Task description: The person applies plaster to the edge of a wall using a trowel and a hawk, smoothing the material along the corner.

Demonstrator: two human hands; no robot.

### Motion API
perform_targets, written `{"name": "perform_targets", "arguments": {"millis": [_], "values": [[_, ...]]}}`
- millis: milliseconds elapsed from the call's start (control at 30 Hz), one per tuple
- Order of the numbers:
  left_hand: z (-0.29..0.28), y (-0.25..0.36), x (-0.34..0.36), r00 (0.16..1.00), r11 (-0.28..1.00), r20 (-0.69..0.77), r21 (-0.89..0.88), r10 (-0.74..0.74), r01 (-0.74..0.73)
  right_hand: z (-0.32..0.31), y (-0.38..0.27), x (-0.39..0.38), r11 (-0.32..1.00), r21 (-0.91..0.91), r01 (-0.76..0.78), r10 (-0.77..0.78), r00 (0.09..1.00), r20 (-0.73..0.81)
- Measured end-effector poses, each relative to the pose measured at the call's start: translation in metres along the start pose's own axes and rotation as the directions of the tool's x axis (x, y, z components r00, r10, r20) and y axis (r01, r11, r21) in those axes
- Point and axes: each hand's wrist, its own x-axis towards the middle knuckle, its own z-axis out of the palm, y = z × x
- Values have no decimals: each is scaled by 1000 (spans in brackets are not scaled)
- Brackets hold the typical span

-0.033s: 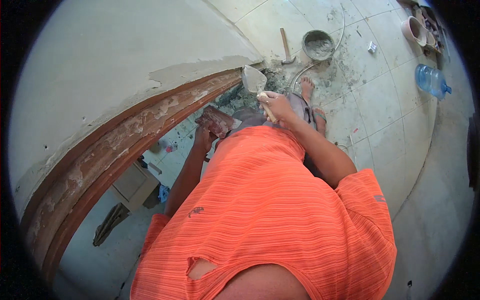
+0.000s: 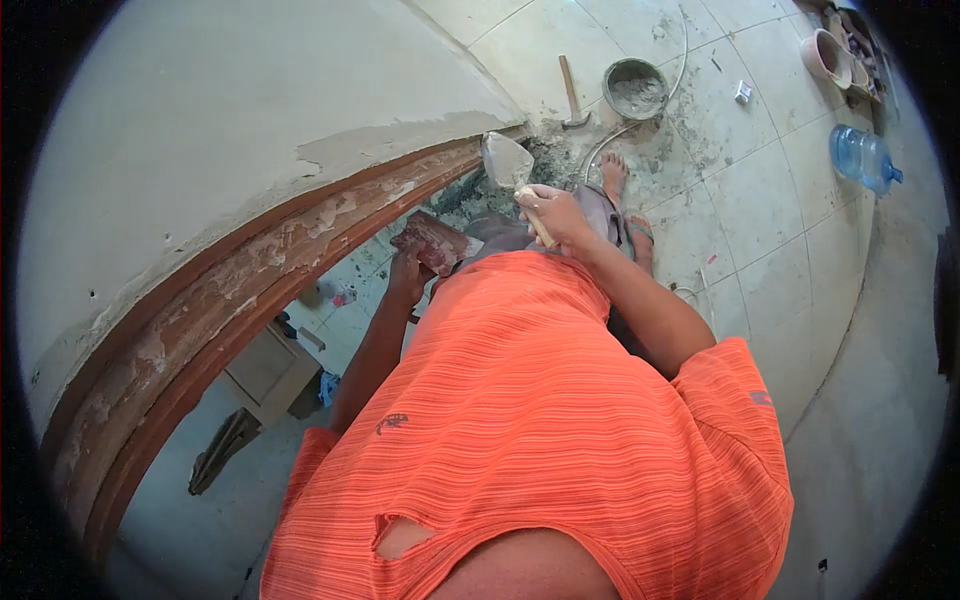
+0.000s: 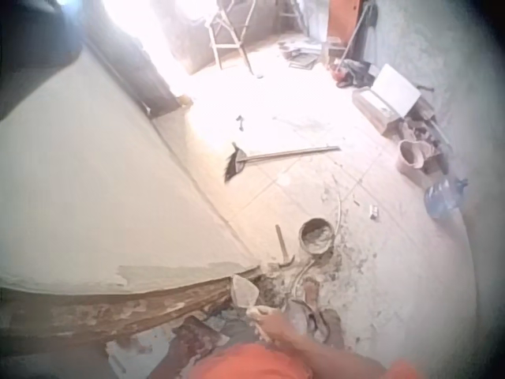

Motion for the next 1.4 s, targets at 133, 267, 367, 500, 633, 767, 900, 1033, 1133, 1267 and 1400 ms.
{"name": "perform_targets", "arguments": {"millis": [133,267,367,500,633,767,900,1033,1133,1267,1400], "values": [[-2,3,7,997,999,68,2,36,-36,-19,6,-42,996,76,-51,47,998,50],[1,3,16,991,999,135,-34,5,0,-55,-3,-86,998,23,-54,54,999,1],[7,-6,31,984,997,163,-36,-67,74,-79,-6,-103,1000,7,-30,30,998,-58],[15,-16,59,918,992,387,-47,-89,116,-105,-16,-118,983,-162,82,-93,994,-64],[90,-9,28,947,995,306,7,-95,98,-130,-31,-143,907,-368,204,-244,968,-66],[138,5,13,928,994,372,109,-18,-25,-147,-47,-161,722,-601,343,-458,888,-43],[211,24,-10,888,977,410,-132,209,-168,-179,-65,-170,289,-873,392,-735,676,60],[241,47,-29,722,951,667,-306,185,39,-193,-101,-161,72,-920,384,-789,586,183],[269,71,-96,572,876,769,-451,285,170,-208,-124,-144,-142,-864,483,-810,445,381],[269,57,-93,549,821,745,-544,378,173,-227,-140,-130,-248,-804,540,-784,375,494],[266,45,-112,613,803,696,-574,374,161,-251,-158,-130,-373,-748,549,-730,323,602]]}}
